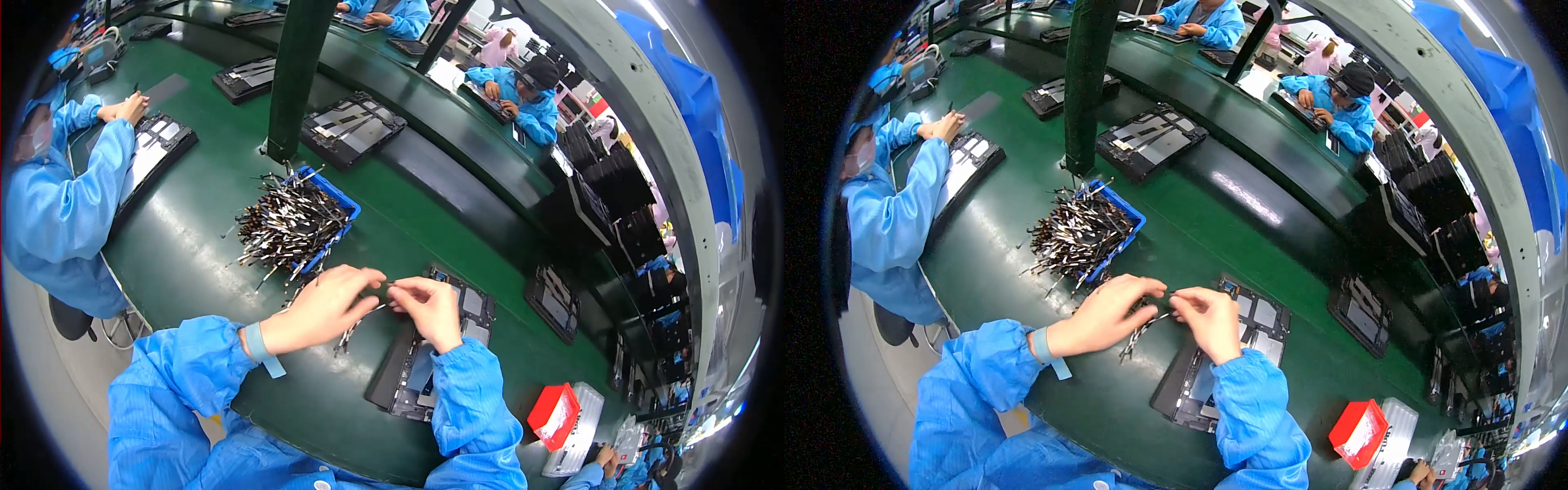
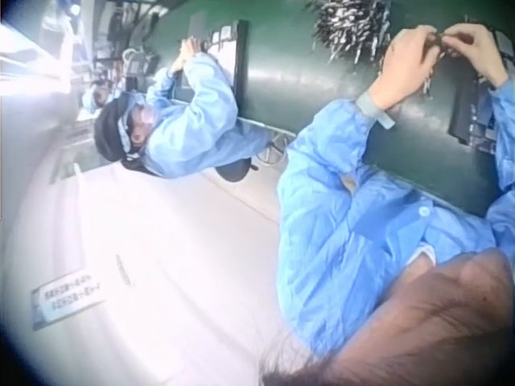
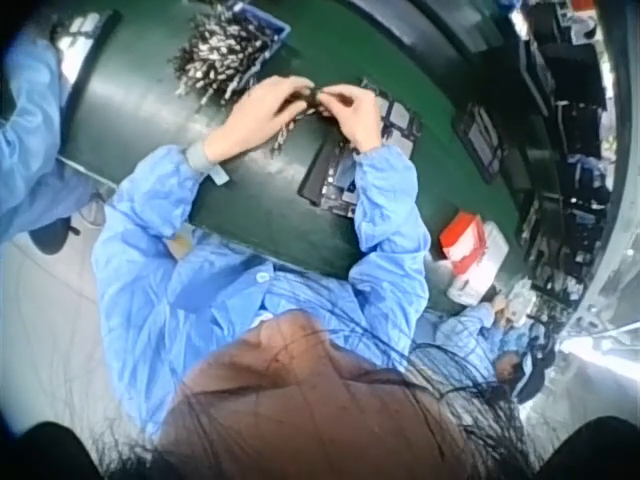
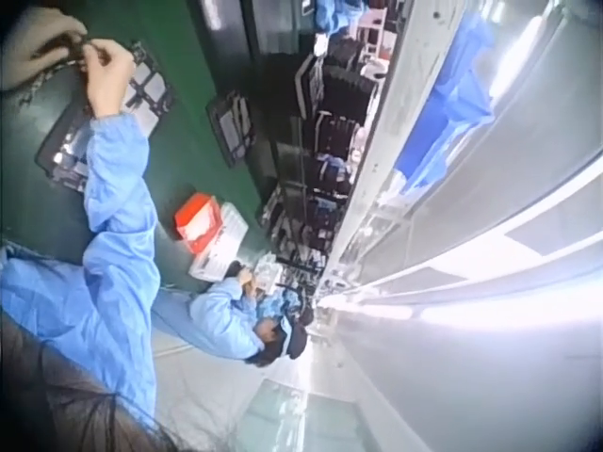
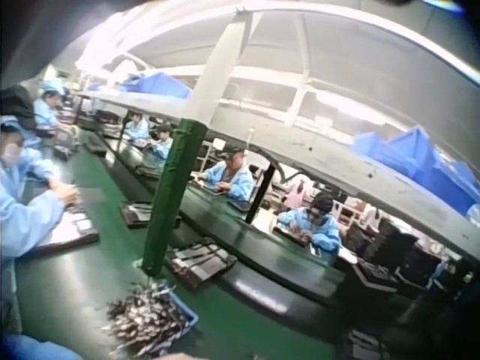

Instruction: The person connects ribbon cables and wires to tablet components by hand.

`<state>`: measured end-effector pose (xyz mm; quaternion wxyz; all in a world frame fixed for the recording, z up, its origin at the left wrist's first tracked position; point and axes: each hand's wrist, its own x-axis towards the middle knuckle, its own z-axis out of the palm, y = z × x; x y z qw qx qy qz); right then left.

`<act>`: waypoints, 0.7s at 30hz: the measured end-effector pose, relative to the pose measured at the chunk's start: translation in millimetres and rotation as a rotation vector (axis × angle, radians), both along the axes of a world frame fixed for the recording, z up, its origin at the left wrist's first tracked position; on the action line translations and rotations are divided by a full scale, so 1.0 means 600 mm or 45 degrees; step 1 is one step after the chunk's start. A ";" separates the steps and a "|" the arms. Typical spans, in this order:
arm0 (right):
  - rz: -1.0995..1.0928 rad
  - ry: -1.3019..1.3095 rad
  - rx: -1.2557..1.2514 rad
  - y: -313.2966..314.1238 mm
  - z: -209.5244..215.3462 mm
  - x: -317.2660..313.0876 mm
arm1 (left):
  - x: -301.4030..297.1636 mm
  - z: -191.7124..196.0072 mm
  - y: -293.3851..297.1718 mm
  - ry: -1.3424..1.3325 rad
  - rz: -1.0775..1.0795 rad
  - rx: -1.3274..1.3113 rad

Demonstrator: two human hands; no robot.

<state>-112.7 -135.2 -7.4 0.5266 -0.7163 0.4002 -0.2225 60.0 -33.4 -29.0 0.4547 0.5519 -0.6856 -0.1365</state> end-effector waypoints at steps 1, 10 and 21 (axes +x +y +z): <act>-0.043 0.101 -0.226 -0.003 0.008 -0.005 | -0.004 0.005 0.013 -0.220 0.017 0.046; -0.254 -0.190 0.025 -0.019 0.050 -0.086 | 0.029 -0.029 0.040 -0.830 -0.091 -0.138; -0.159 -0.147 0.134 0.077 0.096 -0.148 | -0.069 0.027 0.060 0.178 -0.486 0.190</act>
